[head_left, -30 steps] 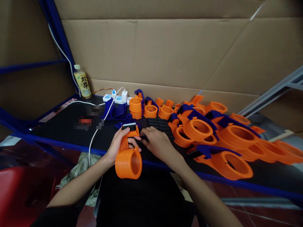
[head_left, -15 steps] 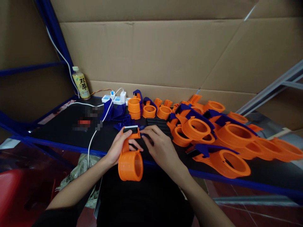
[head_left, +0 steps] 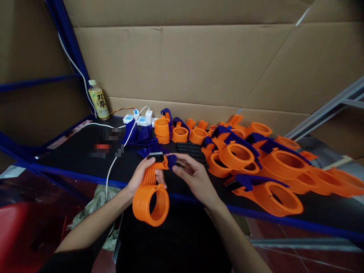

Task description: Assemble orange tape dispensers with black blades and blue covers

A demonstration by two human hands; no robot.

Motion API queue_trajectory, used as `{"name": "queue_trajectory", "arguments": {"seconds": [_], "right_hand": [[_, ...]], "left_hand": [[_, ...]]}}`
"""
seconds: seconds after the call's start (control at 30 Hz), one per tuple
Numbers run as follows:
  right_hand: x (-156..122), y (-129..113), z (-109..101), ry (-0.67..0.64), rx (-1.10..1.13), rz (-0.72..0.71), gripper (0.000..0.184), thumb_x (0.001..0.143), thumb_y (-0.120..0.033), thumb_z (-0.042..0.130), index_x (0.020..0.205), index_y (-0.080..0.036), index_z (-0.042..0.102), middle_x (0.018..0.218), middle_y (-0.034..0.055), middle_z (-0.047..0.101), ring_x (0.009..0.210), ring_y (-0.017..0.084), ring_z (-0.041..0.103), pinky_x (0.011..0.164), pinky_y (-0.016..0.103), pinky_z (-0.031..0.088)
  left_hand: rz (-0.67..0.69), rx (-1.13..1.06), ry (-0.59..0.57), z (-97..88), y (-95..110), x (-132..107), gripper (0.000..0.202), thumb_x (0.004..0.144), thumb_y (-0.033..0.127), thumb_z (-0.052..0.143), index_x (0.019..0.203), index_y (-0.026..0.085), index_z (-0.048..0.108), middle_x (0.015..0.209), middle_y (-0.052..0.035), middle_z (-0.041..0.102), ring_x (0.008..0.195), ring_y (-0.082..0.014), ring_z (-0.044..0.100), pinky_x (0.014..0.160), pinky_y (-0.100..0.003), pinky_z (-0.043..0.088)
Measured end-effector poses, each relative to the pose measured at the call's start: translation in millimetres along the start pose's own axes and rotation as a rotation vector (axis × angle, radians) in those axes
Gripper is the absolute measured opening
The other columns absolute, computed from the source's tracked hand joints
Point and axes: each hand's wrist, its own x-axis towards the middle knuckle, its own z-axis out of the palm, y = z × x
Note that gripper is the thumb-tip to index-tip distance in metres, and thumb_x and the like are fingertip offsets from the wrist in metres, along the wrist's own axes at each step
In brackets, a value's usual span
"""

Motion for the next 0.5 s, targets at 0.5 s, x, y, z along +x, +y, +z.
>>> {"name": "queue_trajectory", "arguments": {"seconds": [0.5], "right_hand": [[-2.1, 3.8, -5.9, 0.013, -0.156, -0.201, 0.029, 0.085, -0.027, 0.076, 0.113, -0.026, 0.069, 0.126, 0.0071, 0.065, 0.108, 0.019, 0.067, 0.093, 0.035, 0.059]], "left_hand": [[-0.146, 0.005, -0.073, -7.7, 0.4, 6.0, 0.055, 0.088, 0.058, 0.053, 0.073, 0.007, 0.066, 0.056, -0.0137, 0.069, 0.045, -0.0185, 0.064, 0.045, -0.023, 0.046]]}}
